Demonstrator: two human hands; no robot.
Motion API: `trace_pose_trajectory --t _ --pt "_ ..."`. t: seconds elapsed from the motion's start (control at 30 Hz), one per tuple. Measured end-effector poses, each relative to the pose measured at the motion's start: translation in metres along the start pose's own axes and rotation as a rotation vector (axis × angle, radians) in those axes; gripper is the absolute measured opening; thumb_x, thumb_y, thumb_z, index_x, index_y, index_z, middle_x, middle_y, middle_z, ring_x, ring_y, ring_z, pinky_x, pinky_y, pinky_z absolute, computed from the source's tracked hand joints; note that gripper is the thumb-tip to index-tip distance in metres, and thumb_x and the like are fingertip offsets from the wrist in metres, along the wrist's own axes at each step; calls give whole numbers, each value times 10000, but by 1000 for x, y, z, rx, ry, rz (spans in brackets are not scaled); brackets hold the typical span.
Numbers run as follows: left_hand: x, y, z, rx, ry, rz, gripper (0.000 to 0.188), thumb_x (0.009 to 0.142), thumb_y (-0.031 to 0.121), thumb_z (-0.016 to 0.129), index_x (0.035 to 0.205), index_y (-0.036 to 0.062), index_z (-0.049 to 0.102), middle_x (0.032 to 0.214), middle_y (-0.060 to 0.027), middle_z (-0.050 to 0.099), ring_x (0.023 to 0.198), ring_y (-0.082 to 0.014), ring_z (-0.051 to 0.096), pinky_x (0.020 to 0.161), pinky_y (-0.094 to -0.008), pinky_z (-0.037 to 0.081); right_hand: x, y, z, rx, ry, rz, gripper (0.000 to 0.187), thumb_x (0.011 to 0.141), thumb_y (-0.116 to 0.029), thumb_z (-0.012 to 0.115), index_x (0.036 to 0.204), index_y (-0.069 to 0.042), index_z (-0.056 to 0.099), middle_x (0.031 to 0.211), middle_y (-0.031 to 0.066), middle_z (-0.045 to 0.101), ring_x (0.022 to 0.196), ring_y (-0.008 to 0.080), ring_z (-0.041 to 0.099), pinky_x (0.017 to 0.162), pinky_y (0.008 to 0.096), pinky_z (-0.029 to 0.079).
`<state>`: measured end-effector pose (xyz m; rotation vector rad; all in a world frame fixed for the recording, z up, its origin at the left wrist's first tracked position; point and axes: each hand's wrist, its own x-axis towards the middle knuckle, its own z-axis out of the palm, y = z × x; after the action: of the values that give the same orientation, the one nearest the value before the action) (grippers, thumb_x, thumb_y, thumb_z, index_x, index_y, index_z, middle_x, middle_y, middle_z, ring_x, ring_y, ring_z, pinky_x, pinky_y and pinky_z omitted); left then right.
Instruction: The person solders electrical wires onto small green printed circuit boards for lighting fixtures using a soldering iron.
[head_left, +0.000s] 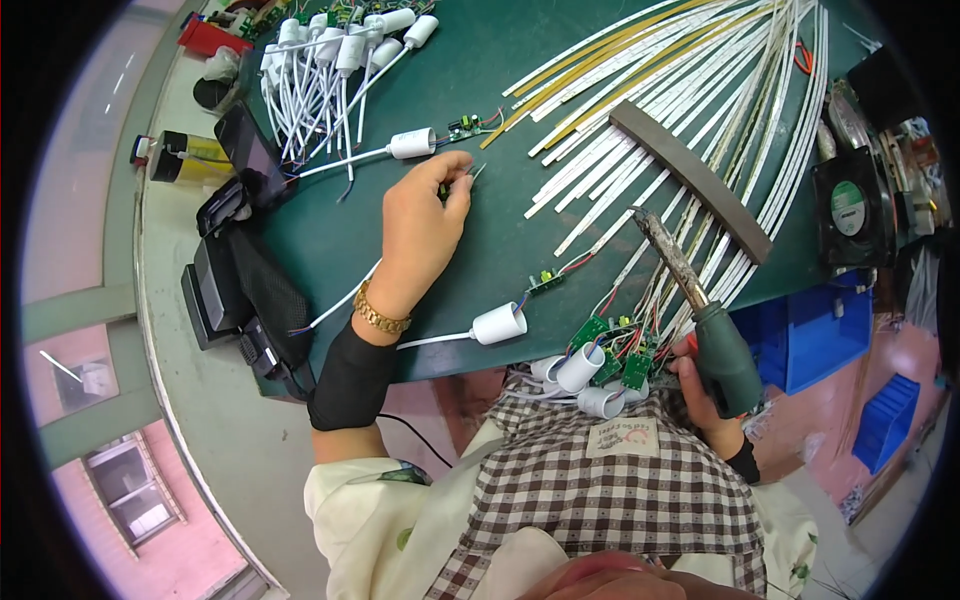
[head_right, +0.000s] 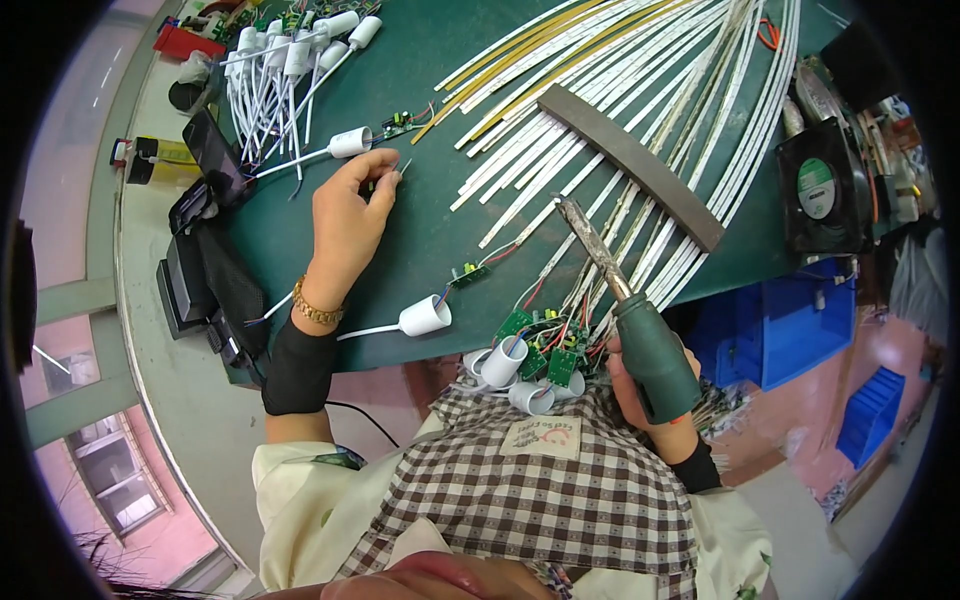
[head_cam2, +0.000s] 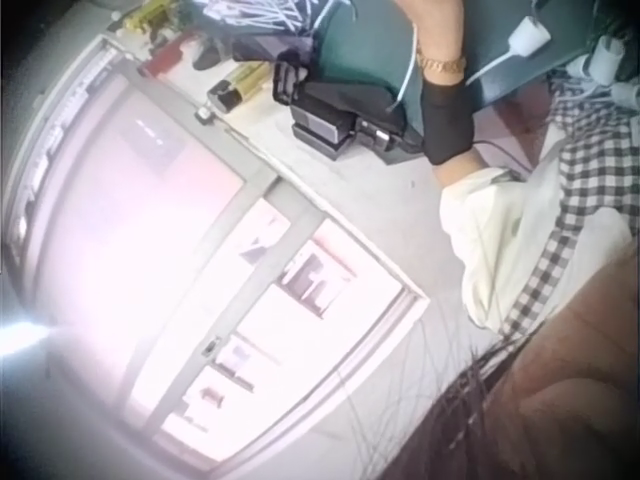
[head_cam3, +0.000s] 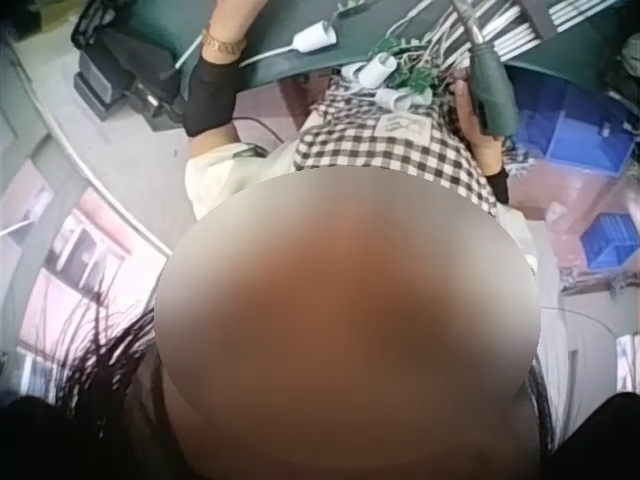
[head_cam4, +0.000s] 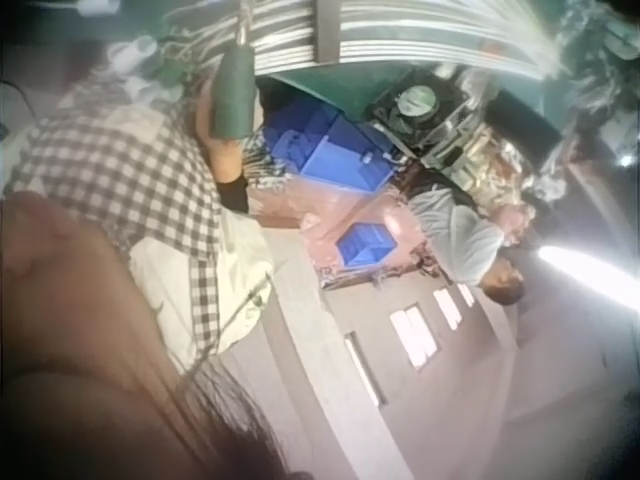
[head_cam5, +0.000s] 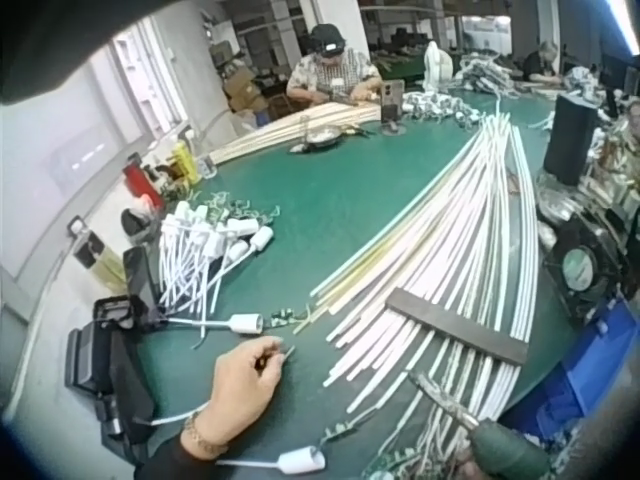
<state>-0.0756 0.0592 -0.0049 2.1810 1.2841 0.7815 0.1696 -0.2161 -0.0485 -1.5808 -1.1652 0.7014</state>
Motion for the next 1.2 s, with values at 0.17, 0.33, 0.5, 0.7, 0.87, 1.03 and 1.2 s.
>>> trace_pose_trajectory --t 0.17,0.33,0.5,0.7,0.87,1.03,1.2 --pt "-1 0 -2 -46 -47 -69 115 838 60 657 934 1 681 828 -133 677 714 -238 646 668 -312 501 3 -1 0 -60 -25 -71 213 763 27 685 969 -21 666 870 94 695 754 251 684 667 321 542" --pt "-6 7 4 83 -69 -7 111 830 79 652 894 -11 656 811 -132 663 696 -243 630 673 -332 506 4 0 -1 -73 -45 -81 227 752 25 686 972 -30 673 877 94 695 766 262 686 673 330 545" --pt "-15 26 -1 -8 -280 -39 86 810 72 651 844 -7 658 761 -112 645 665 -209 620 638 -308 499 7 -6 -3 -105 -62 -74 241 734 24 696 965 -43 683 889 94 699 755 266 689 671 331 548" --pt "-33 44 6 -135 -455 -10 75 823 57 657 823 -15 638 700 -48 616 642 -100 565 596 -251 460 9 -11 -2 139 -75 6 191 773 19 696 957 -30 683 873 93 702 764 232 688 700 320 554" --pt "-32 47 9 -71 -514 -77 43 801 39 636 835 13 635 718 -110 629 626 -205 624 598 -331 496 2 3 -13 115 -346 -112 350 925 -21 561 1267 11 495 1037 117 600 795 140 610 730 273 518" --pt "-34 47 14 -166 -400 -19 43 794 31 656 819 -2 645 714 -84 630 625 -173 609 596 -284 487 5 -16 3 315 -144 129 207 774 10 705 974 -38 682 879 99 710 781 219 699 717 315 557" --pt "-29 50 17 -87 -406 13 36 749 15 654 782 5 664 706 -100 631 636 -212 630 600 -314 503 8 -18 3 185 -211 93 200 767 -12 712 963 -40 685 873 96 707 746 234 694 688 315 551"
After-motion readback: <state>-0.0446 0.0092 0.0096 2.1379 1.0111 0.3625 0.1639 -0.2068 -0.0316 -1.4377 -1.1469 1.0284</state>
